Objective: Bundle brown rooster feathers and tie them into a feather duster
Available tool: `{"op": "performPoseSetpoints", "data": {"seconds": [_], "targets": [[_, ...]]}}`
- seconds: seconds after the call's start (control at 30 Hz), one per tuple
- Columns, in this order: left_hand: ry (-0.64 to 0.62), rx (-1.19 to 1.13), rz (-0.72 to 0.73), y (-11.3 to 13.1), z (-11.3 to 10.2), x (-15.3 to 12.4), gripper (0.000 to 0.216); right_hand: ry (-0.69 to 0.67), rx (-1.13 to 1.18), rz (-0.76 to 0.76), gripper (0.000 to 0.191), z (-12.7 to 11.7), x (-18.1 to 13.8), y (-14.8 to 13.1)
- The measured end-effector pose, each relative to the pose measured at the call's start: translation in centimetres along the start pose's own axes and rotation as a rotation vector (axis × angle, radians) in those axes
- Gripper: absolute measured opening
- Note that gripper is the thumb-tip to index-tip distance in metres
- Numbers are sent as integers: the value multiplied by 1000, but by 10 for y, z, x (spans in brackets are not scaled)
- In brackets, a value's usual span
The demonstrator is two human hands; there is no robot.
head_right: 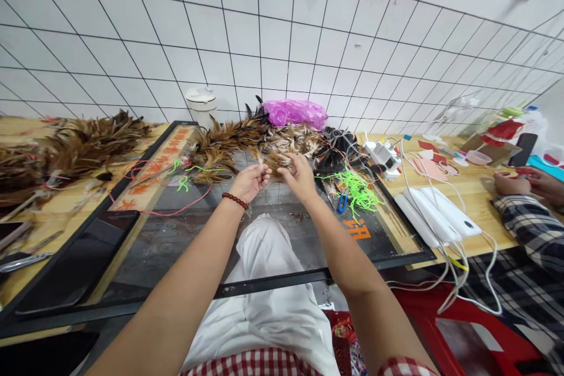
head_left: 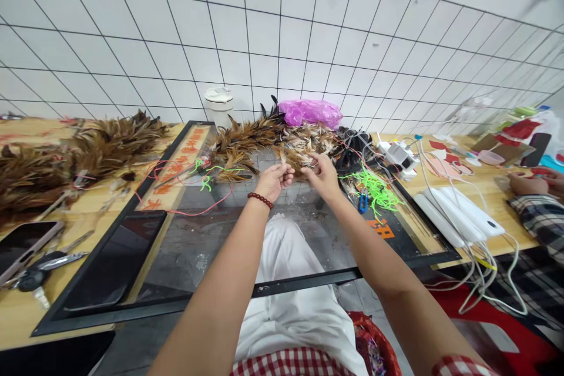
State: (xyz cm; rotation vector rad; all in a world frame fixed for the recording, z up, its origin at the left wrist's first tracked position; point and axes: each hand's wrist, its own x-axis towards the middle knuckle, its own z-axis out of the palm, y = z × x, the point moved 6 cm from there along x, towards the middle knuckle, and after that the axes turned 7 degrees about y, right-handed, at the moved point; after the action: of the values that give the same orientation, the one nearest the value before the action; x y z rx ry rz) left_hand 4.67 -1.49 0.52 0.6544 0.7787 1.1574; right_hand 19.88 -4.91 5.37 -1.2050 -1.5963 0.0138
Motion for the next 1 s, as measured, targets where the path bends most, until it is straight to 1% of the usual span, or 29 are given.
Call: {"op": "performPoseSetpoints", "data": {"seconds": [0.07, 0.1, 0.2, 0.3, 0.37, 0.43, 0.57, 0.63, 0.73, 0.8, 0.87, 0.9, 0.93, 1.0], "targets": [[51, -31, 12, 3, -2, 1, 13, 17, -77, 41, 21, -7, 3, 13], [64, -39, 12, 3, -3, 1, 13, -6, -128, 61, 18, -7, 3, 20], [65, -53, 8, 3, -3, 2, 14, -115, -282, 97, 17, -2, -1, 33], [63, -59, 11, 2, -2, 3, 14, -190, -411, 95, 20, 6, -8, 37], [62, -55, 7, 1, -3, 4, 14, -227, -453, 100, 20, 11, -11, 39], [59, -54, 4, 0, -3, 5, 13, -211, -414, 122, 18, 11, -10, 41], [63, -61, 3, -1, -4, 6, 8, -70, -217, 163, 18, 5, -5, 43], [60, -60, 5, -1, -4, 6, 7, -54, -140, 179, 18, 4, -4, 45], [63, -60, 8, -1, -3, 5, 6, -60, -48, 236, 29, 4, -4, 51], [72, -61, 4, -1, -4, 5, 6, 5, -34, 262, 34, -2, -3, 54], [75, -63, -1, -1, -4, 5, 6, 89, -73, 240, 34, -9, -1, 53], [74, -65, -2, -1, -4, 5, 5, 101, -101, 207, 31, -12, 0, 49], [70, -67, 0, -1, -4, 6, 5, 84, -130, 159, 27, -11, 1, 44], [58, -72, 8, -1, -3, 6, 5, -15, -195, 43, 19, -5, 0, 30]]}}
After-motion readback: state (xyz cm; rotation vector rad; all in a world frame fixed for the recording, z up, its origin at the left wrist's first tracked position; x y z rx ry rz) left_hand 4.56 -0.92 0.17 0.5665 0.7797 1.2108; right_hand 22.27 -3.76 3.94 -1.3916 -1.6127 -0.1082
